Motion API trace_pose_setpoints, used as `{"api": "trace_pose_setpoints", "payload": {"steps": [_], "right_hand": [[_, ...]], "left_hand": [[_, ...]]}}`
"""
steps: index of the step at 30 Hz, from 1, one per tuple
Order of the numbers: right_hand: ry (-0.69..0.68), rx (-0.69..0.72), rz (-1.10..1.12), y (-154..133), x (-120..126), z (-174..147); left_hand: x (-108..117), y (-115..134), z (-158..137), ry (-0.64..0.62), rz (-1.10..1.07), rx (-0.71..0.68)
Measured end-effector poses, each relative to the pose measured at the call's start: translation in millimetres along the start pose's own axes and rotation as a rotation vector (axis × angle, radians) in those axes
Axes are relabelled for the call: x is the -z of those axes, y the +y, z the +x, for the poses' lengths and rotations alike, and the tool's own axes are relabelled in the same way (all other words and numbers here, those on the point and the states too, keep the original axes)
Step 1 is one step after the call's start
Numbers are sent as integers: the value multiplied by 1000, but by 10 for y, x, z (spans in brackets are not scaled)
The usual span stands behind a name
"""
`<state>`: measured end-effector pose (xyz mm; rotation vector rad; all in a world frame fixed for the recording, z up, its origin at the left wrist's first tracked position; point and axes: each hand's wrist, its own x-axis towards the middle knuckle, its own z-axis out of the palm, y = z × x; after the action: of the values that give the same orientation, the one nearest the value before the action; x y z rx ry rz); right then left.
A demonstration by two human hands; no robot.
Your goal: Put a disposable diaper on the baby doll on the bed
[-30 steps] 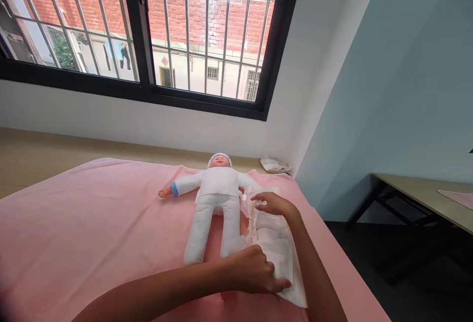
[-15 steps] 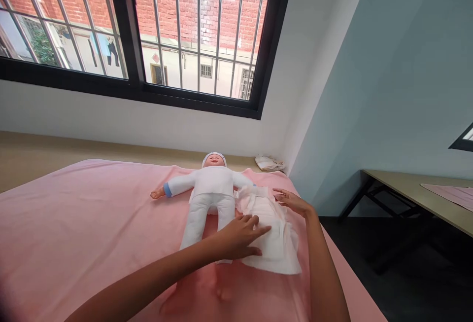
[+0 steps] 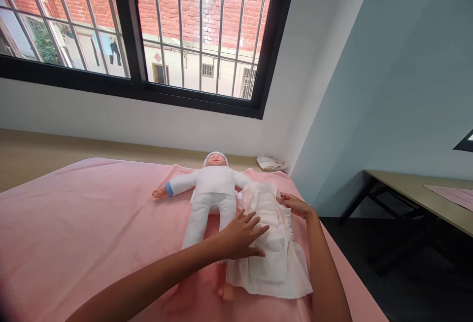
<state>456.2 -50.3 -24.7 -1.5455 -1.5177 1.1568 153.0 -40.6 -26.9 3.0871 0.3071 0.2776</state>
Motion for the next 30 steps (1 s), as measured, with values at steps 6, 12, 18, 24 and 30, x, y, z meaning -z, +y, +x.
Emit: {"api": "trace_pose_setpoints", "payload": {"steps": [6, 12, 18, 24, 30], "right_hand": [[99, -30, -41, 114, 143, -17], [476, -139, -374, 299, 302, 86], [655, -61, -624, -127, 87, 212], [228, 263, -610, -799, -737, 317], [100, -40, -985, -914, -1382, 340]], "left_hand": [[-23, -44, -4, -45, 14, 84], [-60, -23, -10, -90, 57, 77], [245, -130, -62, -55, 80, -19], [773, -564, -798, 39, 206, 45], [478, -599, -1380, -153, 280, 81]]}}
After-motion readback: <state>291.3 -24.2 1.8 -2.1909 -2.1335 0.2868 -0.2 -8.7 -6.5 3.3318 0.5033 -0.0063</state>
